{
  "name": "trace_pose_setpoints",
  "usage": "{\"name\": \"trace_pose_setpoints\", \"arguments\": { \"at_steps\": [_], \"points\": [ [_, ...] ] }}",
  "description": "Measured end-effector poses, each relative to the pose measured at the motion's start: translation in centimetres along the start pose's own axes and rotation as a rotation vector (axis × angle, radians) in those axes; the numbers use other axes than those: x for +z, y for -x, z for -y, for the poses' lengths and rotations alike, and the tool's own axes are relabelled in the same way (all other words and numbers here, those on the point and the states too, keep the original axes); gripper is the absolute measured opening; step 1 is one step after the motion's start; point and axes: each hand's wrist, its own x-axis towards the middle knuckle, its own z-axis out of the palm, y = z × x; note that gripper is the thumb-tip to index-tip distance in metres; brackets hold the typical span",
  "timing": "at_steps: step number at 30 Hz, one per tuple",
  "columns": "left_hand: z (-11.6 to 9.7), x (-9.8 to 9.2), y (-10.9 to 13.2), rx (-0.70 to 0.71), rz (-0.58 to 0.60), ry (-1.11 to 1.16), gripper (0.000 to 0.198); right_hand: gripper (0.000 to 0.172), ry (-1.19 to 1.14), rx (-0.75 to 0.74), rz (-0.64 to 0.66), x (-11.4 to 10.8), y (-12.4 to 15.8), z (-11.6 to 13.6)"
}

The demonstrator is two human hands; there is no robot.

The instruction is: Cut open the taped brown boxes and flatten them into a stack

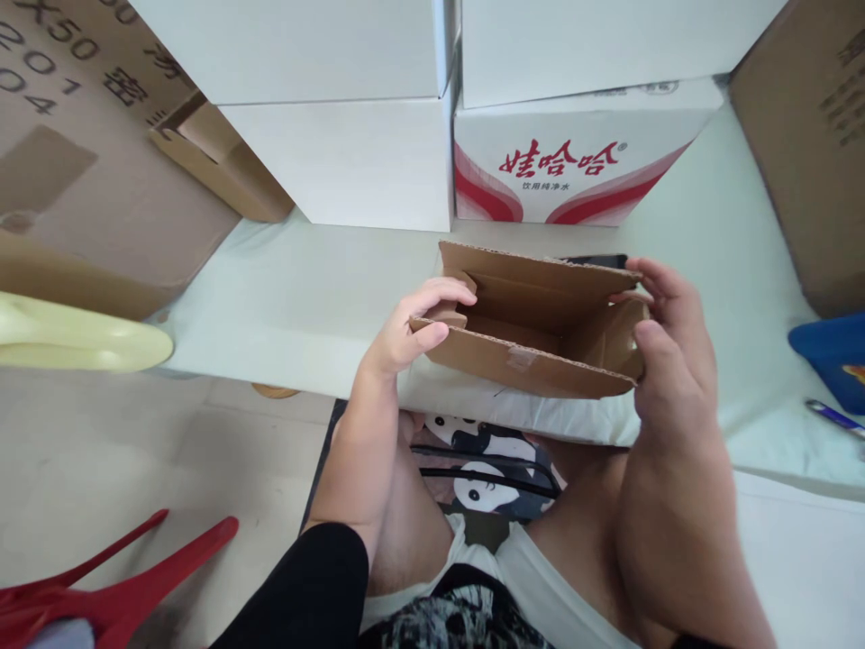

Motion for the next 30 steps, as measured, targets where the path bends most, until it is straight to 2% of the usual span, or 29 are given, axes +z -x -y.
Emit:
{"name": "trace_pose_setpoints", "arguments": {
  "at_steps": [6, 12, 16, 20, 22, 27, 30],
  "points": [
    [0.0, 0.2, -0.2, 0.019, -0.043, -0.024, 0.039, 0.028, -0.290, 0.024, -0.098, 0.9, 0.0, -0.7],
    [0.0, 0.4, -0.3, -0.005, -0.079, -0.042, 0.038, 0.015, -0.285, 0.040, -0.178, 1.3, 0.0, -0.7],
    [0.0, 0.4, -0.2, -0.020, -0.071, -0.011, 0.035, 0.019, -0.271, 0.015, -0.140, 1.1, 0.1, -0.9],
    [-0.4, 0.4, -0.1, -0.103, -0.033, 0.064, 0.063, 0.034, -0.185, -0.047, -0.061, 0.8, 0.0, -1.0],
    [-0.7, 0.3, 0.0, -0.174, -0.044, 0.083, 0.069, 0.040, -0.155, -0.067, -0.031, 0.6, 0.1, -1.0],
    [-1.0, -0.3, -0.1, -0.170, 0.050, 0.069, 0.050, 0.046, -0.068, -0.060, 0.055, 0.4, 0.2, -1.2],
    [-0.8, -0.4, -0.1, -0.156, 0.046, 0.058, 0.050, 0.045, -0.019, -0.018, 0.106, 0.7, 0.3, -1.7]
  ]
}}
